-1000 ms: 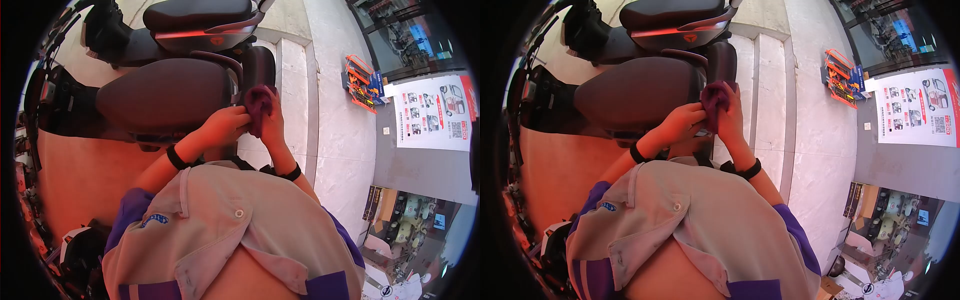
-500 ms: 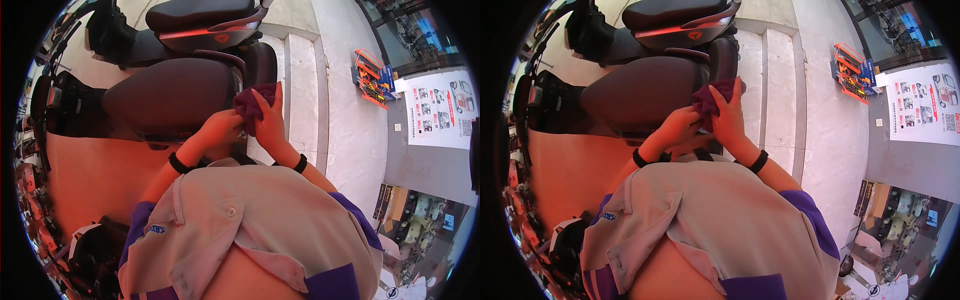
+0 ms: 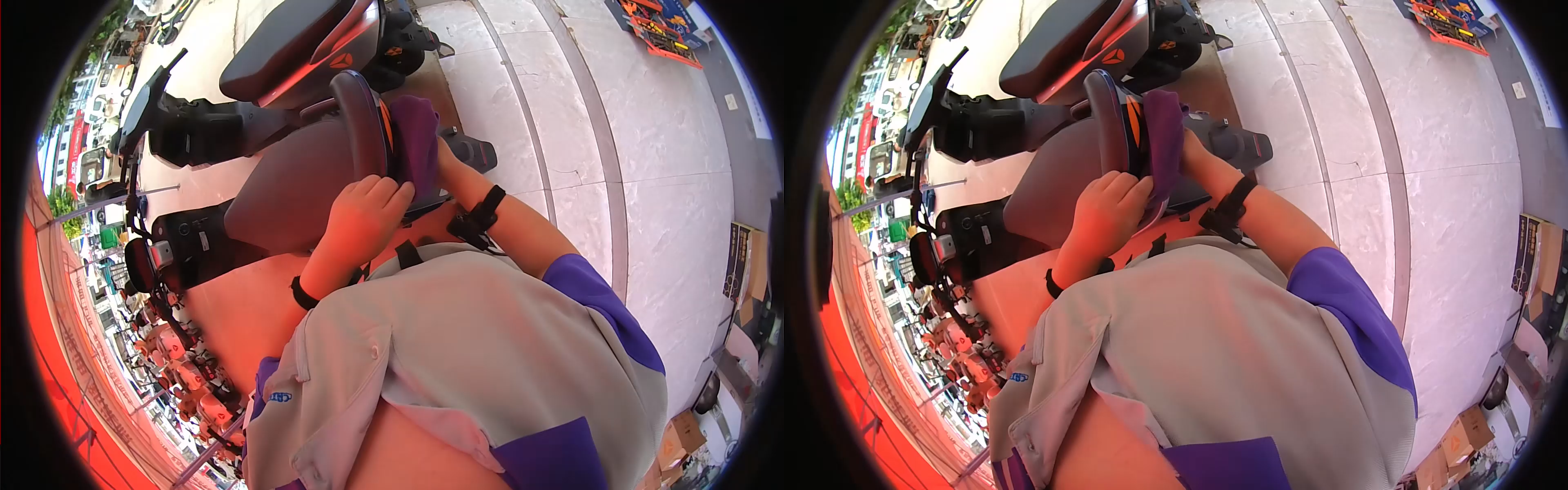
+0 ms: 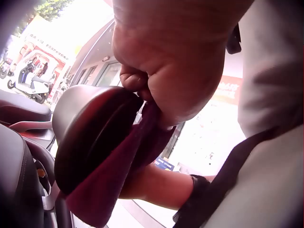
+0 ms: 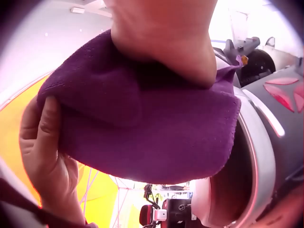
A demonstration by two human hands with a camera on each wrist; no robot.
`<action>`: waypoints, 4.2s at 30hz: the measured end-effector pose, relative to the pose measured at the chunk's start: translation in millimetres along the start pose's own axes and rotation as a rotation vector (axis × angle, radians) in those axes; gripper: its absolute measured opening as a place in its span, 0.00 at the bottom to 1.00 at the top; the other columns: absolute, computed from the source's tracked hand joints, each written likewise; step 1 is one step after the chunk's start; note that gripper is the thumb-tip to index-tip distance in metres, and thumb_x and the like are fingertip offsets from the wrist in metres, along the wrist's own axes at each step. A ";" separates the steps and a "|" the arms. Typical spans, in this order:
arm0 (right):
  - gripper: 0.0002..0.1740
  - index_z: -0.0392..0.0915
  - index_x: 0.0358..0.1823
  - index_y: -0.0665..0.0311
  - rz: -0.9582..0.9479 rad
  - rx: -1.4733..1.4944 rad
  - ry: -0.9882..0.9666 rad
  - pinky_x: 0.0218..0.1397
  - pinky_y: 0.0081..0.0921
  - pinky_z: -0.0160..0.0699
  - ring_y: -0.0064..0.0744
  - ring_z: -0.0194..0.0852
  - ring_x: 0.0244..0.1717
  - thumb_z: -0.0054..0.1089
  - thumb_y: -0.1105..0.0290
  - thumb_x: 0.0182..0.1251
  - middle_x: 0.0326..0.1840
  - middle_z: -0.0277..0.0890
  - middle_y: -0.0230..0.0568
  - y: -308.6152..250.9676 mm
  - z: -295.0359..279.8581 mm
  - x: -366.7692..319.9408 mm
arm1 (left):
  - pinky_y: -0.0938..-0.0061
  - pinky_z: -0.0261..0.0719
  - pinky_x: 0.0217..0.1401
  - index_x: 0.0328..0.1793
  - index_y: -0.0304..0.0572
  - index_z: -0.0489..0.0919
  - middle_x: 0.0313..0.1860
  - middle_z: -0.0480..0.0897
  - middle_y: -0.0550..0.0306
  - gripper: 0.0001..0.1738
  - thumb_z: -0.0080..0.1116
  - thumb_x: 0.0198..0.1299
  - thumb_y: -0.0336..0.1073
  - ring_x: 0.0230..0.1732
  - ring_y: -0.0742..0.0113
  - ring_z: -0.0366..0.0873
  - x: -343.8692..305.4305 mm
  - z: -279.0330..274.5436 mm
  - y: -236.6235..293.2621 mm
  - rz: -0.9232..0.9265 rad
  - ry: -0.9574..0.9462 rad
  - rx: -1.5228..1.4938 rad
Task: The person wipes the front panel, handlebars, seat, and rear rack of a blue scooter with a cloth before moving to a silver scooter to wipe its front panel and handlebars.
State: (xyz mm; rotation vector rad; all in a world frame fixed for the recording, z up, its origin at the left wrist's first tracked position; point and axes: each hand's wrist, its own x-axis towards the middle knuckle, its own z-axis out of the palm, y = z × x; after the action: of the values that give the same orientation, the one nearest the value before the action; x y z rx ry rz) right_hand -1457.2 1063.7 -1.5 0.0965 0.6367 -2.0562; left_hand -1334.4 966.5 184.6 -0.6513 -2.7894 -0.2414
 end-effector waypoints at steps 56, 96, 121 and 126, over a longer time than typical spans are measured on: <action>0.12 0.73 0.57 0.57 0.493 -0.559 -0.379 0.41 0.23 0.75 0.27 0.78 0.46 0.47 0.66 0.77 0.54 0.78 0.33 509.2 374.5 99.7 | 0.75 0.84 0.46 0.55 0.34 0.73 0.49 0.81 0.51 0.09 0.48 0.73 0.27 0.46 0.67 0.84 -671.0 -173.9 -91.6 -1.415 1.455 -0.791; 0.18 0.75 0.58 0.56 -0.480 -1.836 -0.711 0.42 0.41 0.79 0.53 0.83 0.38 0.60 0.63 0.67 0.38 0.84 0.48 655.3 633.1 132.4 | 0.56 0.74 0.33 0.45 0.35 0.68 0.30 0.80 0.42 0.18 0.60 0.67 0.43 0.34 0.42 0.80 -816.9 -328.1 -298.8 -1.039 0.363 -0.500; 0.17 0.80 0.49 0.57 -0.667 -1.534 -0.899 0.56 0.40 0.73 0.52 0.73 0.54 0.70 0.72 0.57 0.48 0.72 0.45 635.7 695.8 410.9 | 0.57 0.79 0.50 0.60 0.42 0.79 0.43 0.82 0.43 0.19 0.52 0.63 0.25 0.46 0.43 0.81 -770.0 -371.1 -508.7 -1.039 0.011 -0.001; 0.17 0.80 0.52 0.57 -1.233 -1.511 -0.475 0.57 0.43 0.74 0.54 0.74 0.52 0.66 0.72 0.59 0.48 0.74 0.49 625.6 690.7 490.7 | 0.59 0.80 0.47 0.60 0.43 0.79 0.40 0.80 0.46 0.19 0.54 0.61 0.28 0.44 0.45 0.81 -742.3 -365.6 -555.7 -0.977 0.174 0.150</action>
State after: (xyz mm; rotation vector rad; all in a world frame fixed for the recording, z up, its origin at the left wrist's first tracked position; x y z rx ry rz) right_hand -1090.7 95.0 189.7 -1.9610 2.0190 -1.8173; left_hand -865.7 90.0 258.6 0.7650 -2.6742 -0.2398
